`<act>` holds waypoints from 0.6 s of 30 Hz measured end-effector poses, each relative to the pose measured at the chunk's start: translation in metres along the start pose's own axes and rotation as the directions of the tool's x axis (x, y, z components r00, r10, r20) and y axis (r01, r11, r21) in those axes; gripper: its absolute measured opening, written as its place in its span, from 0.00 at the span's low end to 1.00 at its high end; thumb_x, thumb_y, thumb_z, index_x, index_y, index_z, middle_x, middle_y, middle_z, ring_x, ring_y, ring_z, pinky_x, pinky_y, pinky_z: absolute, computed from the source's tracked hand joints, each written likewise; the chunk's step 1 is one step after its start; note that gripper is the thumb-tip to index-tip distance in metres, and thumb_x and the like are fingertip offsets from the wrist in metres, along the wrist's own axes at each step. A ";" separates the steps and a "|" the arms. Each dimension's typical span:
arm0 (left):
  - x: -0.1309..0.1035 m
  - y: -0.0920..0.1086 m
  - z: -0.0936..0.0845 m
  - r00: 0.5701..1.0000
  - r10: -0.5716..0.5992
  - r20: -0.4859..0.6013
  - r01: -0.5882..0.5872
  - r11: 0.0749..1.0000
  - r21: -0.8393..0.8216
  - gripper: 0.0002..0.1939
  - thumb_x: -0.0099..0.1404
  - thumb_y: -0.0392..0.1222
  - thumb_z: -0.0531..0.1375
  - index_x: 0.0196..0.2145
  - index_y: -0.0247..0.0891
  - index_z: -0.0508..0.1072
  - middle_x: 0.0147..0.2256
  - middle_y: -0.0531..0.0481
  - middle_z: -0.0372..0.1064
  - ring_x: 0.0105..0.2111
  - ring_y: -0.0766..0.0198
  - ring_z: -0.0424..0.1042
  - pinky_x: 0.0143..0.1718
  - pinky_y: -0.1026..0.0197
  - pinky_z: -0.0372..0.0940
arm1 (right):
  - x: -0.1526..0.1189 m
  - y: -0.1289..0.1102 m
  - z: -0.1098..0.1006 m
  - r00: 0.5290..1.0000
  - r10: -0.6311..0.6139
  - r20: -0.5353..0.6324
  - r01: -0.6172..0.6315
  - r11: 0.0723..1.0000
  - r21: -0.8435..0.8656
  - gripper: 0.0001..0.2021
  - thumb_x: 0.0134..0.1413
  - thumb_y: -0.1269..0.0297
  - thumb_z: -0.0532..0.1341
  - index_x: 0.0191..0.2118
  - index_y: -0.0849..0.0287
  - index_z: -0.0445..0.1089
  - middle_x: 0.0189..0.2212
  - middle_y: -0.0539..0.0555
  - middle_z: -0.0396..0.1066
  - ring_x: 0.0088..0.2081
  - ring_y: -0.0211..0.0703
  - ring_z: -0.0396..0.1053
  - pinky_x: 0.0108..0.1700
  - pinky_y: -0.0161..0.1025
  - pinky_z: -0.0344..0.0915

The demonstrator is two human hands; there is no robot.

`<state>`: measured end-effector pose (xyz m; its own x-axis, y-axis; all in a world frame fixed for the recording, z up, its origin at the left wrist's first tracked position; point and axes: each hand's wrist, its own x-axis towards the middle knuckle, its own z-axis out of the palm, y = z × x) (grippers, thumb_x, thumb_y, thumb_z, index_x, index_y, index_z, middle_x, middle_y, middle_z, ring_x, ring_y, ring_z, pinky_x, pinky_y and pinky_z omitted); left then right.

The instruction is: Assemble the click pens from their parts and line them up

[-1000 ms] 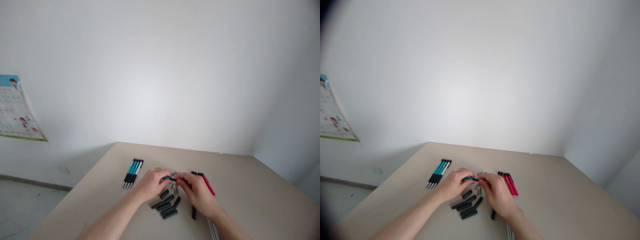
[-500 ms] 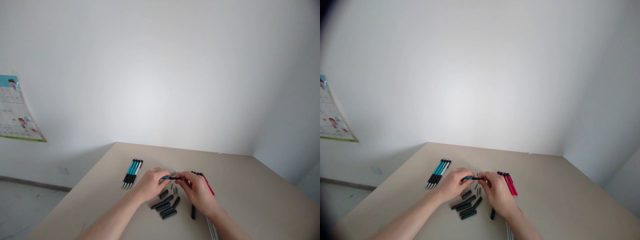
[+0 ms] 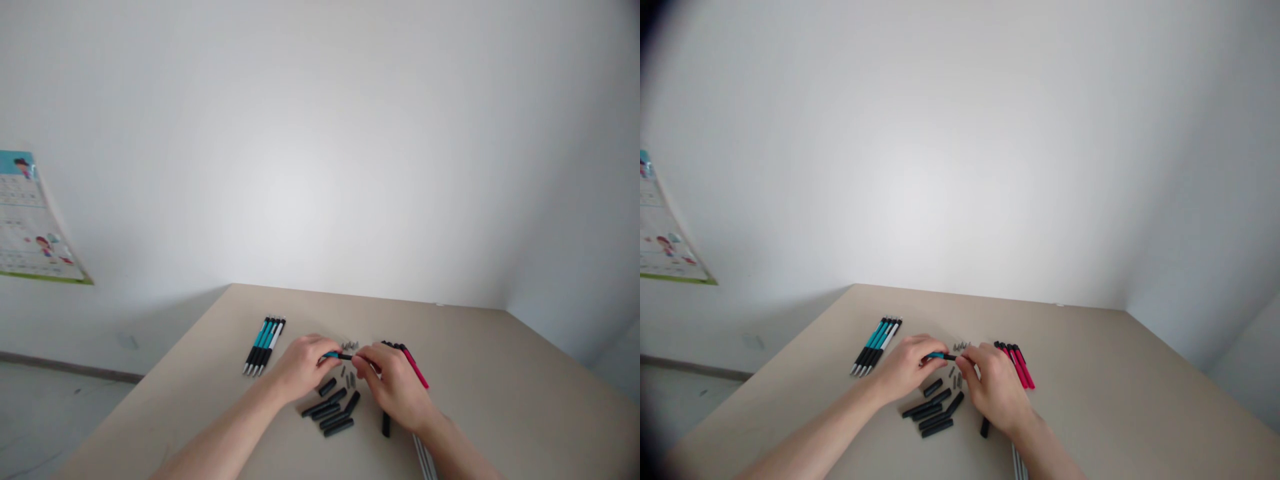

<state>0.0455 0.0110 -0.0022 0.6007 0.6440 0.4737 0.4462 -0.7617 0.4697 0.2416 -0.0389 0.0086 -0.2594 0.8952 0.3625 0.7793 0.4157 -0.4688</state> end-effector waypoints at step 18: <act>0.002 0.001 -0.002 0.996 0.081 -0.043 -0.080 0.997 0.021 0.05 0.65 0.32 0.56 0.36 0.37 0.72 0.34 0.49 0.70 0.36 0.63 0.69 0.40 0.63 0.63 | 0.000 -0.001 0.002 1.000 -0.019 -0.003 0.019 0.999 -0.045 0.18 0.64 0.61 0.48 0.25 0.58 0.65 0.24 0.52 0.69 0.28 0.40 0.65 0.31 0.35 0.55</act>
<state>0.0455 0.0115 0.0010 0.6054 0.5830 0.5419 0.4109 -0.8120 0.4145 0.2394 -0.0390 0.0077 -0.2724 0.8864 0.3743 0.7993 0.4250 -0.4248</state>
